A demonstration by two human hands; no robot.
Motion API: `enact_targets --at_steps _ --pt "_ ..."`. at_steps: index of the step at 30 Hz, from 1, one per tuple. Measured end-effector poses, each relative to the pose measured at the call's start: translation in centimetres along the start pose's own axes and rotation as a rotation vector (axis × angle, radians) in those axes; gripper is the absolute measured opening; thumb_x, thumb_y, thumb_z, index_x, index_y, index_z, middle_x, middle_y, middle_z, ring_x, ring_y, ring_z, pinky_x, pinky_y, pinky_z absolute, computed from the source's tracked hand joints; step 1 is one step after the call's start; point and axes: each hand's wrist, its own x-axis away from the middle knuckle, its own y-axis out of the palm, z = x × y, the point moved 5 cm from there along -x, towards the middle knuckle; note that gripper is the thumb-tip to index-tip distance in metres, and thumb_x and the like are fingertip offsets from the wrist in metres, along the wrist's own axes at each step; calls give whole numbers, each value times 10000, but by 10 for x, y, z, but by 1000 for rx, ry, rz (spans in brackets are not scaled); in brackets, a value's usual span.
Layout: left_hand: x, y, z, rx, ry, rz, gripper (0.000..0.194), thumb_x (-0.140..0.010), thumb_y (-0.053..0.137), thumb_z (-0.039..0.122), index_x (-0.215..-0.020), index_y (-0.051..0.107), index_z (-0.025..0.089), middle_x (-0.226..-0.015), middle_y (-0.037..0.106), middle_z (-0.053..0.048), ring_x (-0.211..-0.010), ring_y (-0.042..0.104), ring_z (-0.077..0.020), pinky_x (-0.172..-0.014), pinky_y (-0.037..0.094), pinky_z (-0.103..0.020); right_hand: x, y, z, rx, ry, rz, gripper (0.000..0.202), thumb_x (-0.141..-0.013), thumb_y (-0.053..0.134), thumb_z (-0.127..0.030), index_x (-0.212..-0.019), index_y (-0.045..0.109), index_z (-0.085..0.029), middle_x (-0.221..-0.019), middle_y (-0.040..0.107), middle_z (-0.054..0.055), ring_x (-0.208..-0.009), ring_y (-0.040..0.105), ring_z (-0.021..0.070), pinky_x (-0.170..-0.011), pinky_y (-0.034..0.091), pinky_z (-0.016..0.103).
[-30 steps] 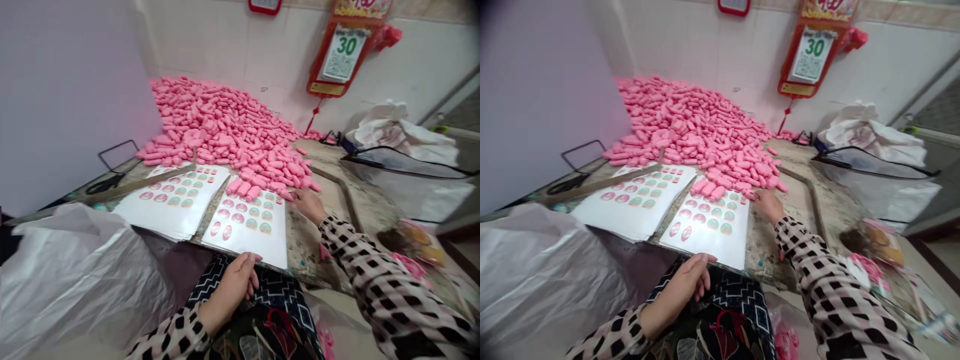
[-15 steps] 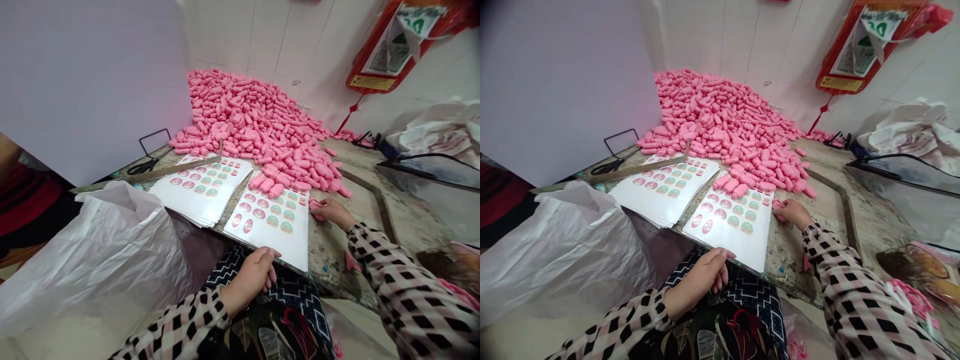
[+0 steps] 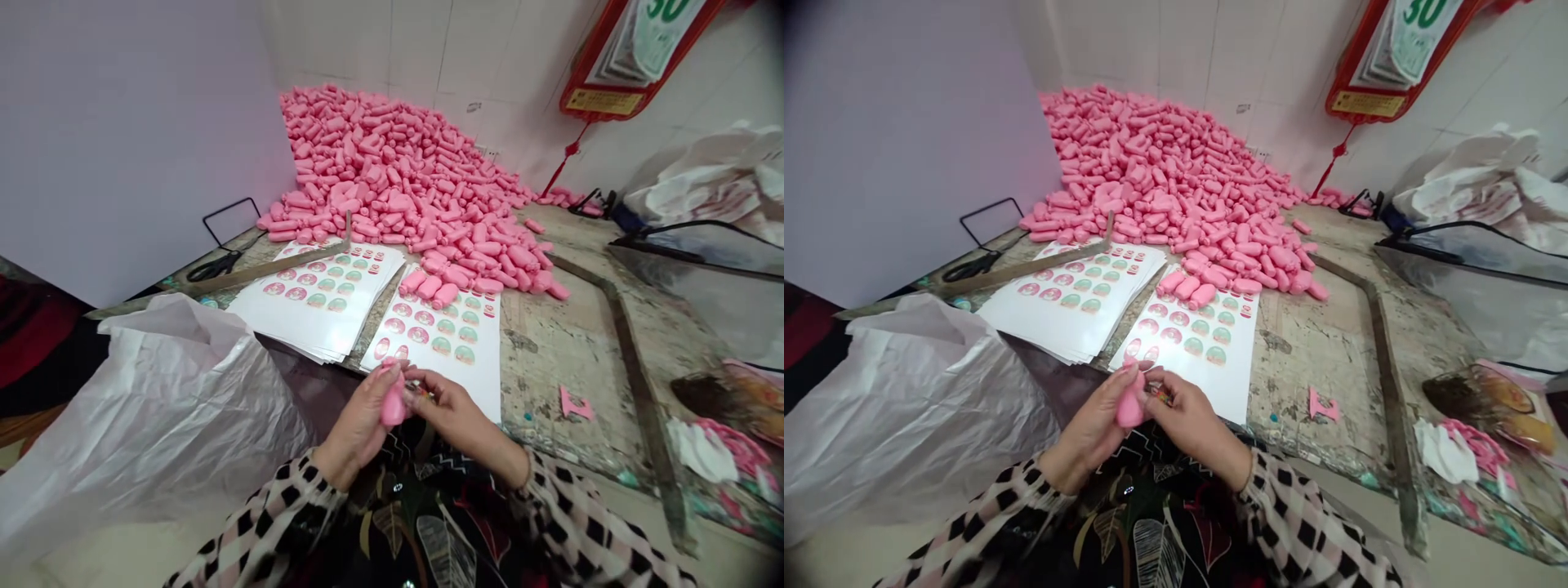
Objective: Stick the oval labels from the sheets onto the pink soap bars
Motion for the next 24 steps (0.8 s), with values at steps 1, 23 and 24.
enact_targets --at_steps 1,23,24 --pt "0 -7 3 -74 -1 11 328 -758 608 349 -1023 551 164 -1107 578 -89 -810 608 -151 -715 481 -283 -3 -7 3 46 11 13 386 -826 463 -469 -1113 549 -227 -886 614 13 -777 549 150 -724 430 287" --pt "-6 -24 1 -1844 539 -81 465 -857 427 234 -1317 397 297 -1470 215 -45 -1080 535 -227 -893 432 -351 -47 -23 14 1112 42 265 284 -918 309 -378 -945 552 -233 -914 558 37 -773 539 156 -601 318 257" --pt "-6 -25 0 -1853 545 -82 465 -862 418 233 -1322 388 302 -1473 206 -46 -1074 537 -224 -892 432 -352 -47 -23 14 1116 32 262 282 -916 313 -380 -941 552 -233 -912 559 35 -772 538 155 -602 317 257"
